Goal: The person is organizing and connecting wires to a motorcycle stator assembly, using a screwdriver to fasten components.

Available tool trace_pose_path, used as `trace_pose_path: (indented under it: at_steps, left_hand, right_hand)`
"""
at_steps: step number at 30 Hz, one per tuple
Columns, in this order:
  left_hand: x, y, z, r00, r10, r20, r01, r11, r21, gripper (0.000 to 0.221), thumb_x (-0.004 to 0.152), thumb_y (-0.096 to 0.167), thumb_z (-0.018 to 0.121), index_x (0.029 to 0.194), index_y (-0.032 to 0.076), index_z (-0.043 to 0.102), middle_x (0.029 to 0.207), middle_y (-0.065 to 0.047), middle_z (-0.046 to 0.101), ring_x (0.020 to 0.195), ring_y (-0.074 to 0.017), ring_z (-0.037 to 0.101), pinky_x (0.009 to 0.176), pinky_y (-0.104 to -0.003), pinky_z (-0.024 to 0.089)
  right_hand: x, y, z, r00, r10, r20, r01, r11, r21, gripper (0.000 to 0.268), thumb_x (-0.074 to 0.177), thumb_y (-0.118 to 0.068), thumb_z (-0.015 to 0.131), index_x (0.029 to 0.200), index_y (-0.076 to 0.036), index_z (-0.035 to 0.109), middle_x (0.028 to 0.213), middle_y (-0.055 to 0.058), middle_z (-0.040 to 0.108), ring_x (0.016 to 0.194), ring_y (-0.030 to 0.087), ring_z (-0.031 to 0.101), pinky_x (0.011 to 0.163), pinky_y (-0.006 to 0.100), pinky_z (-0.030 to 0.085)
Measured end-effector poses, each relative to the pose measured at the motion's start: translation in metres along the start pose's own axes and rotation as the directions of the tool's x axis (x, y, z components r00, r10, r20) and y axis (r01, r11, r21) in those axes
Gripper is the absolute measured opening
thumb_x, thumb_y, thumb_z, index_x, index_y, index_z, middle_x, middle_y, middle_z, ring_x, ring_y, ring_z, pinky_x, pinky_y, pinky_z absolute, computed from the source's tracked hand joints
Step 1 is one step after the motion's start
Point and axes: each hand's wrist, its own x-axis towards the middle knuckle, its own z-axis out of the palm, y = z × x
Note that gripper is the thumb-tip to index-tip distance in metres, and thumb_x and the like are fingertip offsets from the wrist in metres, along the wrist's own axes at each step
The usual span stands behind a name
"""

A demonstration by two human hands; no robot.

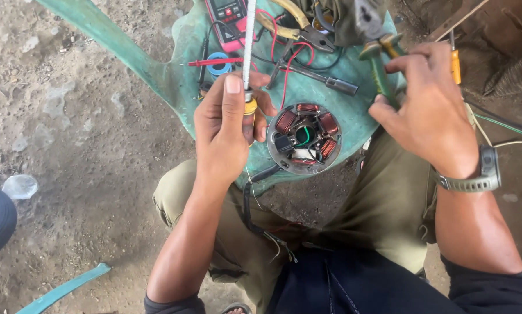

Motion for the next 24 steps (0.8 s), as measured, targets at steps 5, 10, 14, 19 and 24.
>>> trace_pose_path:
  at_steps: [5, 10, 14, 19, 24]
  left_hand:
    - [0.001, -0.009, 0.002, 0.993, 0.014, 0.118, 0.009, 0.982, -0.191, 0.042, 0.109, 0.040, 0.041, 0.108, 0.004, 0.063, 0.075, -0.012, 0.062, 0.056, -0.0138, 0.053, 0.046, -0.022, 0.039]
    - [-0.005, -0.004, 0.008, 0.981, -0.041, 0.191, 0.087, 0.967, -0.239, 0.040, 0.108, 0.040, 0.043, 0.111, 0.004, 0.061, 0.072, -0.011, 0.055, 0.058, -0.0145, 0.051, 0.046, -0.023, 0.038]
    - [-0.009, 0.001, 0.011, 0.968, -0.032, 0.248, 0.083, 0.976, -0.199, 0.034, 0.107, 0.039, 0.042, 0.098, 0.008, 0.052, 0.075, -0.013, 0.059, 0.046, -0.0148, 0.043, 0.044, -0.022, 0.033]
    - [-0.012, -0.001, 0.012, 0.970, -0.039, 0.241, 0.097, 0.968, -0.232, 0.037, 0.107, 0.036, 0.041, 0.097, 0.003, 0.055, 0.079, -0.016, 0.059, 0.045, -0.0148, 0.043, 0.043, -0.023, 0.036]
    - [-0.013, -0.003, 0.013, 0.971, 0.026, 0.239, 0.034, 0.970, -0.240, 0.051, 0.108, 0.049, 0.027, 0.097, 0.003, 0.048, 0.072, -0.016, 0.054, 0.043, -0.0159, 0.042, 0.043, -0.026, 0.037]
  right_hand:
    - [-0.010, -0.008, -0.005, 0.919, -0.230, -0.320, 0.278, 0.954, 0.111, 0.056, 0.081, -0.001, 0.077, 0.128, 0.011, 0.048, 0.129, 0.029, 0.036, 0.126, 0.045, 0.044, 0.100, 0.051, 0.045]
    - [-0.032, -0.004, 0.014, 0.949, -0.136, -0.284, 0.227, 0.920, 0.318, 0.057, 0.075, -0.013, 0.084, 0.118, 0.021, 0.071, 0.105, 0.022, 0.071, 0.068, 0.014, 0.058, 0.056, 0.028, 0.052]
    - [-0.034, 0.004, 0.015, 0.905, -0.376, -0.199, 0.365, 0.927, -0.089, 0.063, 0.088, -0.047, 0.081, 0.126, 0.002, 0.073, 0.095, 0.011, 0.066, 0.077, 0.026, 0.061, 0.070, 0.040, 0.052]
    - [-0.025, 0.004, 0.009, 0.971, -0.145, -0.192, 0.121, 0.984, -0.135, 0.074, 0.075, -0.054, 0.082, 0.132, -0.008, 0.075, 0.096, 0.005, 0.066, 0.089, 0.025, 0.068, 0.077, 0.039, 0.056]
    - [-0.023, 0.005, -0.001, 0.760, -0.557, -0.336, 0.507, 0.831, -0.230, 0.059, 0.096, -0.035, 0.080, 0.125, 0.017, 0.073, 0.096, 0.021, 0.067, 0.083, 0.035, 0.068, 0.075, 0.047, 0.059]
